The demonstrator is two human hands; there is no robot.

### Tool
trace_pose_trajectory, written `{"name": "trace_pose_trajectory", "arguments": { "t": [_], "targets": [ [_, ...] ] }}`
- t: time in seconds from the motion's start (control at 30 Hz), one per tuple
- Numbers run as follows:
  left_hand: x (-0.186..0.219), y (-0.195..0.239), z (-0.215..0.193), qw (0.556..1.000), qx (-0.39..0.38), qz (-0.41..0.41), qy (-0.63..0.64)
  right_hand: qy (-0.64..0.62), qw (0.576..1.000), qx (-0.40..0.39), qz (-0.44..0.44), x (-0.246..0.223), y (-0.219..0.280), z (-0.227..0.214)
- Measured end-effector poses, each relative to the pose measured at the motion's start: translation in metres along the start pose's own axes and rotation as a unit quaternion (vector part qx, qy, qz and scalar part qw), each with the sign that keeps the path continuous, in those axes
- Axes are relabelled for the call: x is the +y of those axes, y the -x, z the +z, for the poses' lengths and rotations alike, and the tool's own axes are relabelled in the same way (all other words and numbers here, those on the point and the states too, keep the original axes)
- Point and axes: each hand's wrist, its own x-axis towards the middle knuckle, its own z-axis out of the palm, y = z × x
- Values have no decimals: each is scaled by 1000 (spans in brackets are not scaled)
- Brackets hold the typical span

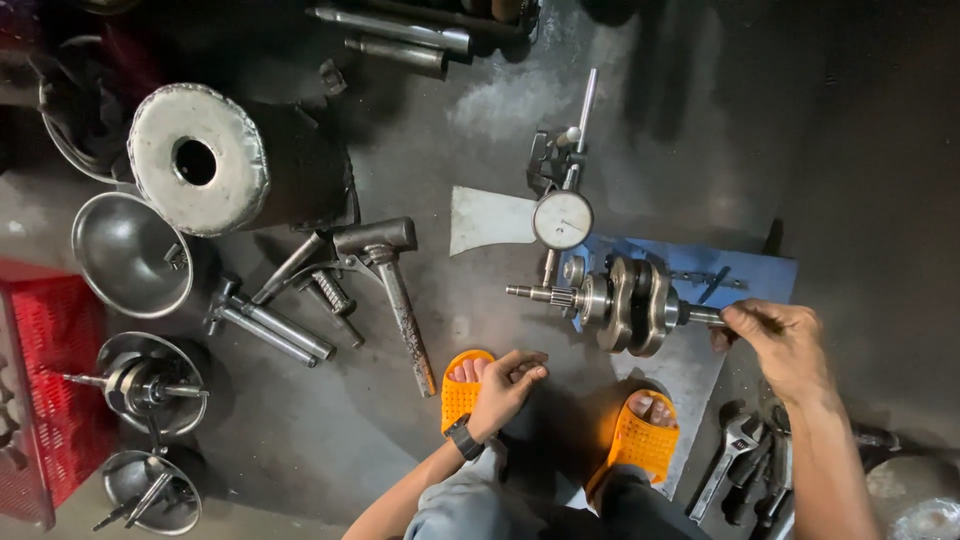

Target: Measuring the runout of a motorcycle crankshaft using a dial indicator on a V-block stand.

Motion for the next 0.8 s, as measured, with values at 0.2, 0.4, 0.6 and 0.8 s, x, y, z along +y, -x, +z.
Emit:
{"name": "trace_pose_trajectory", "arguments": {
  "t": [0.2,0.4,0.6,0.8],
  "targets": [
    [4,-4,2,1000,-5,-17,4,8,1000,17,-6,4,3,1],
    [5,-4,1,1000,-13,-20,-2,-3,999,47,22,13,3,-2],
    [1,-4,1,1000,-14,-21,4,-42,993,32,102,-13,6,3],
    [2,-4,0,1000,-11,-22,-4,-26,982,53,181,4,2,3]
  ]
}}
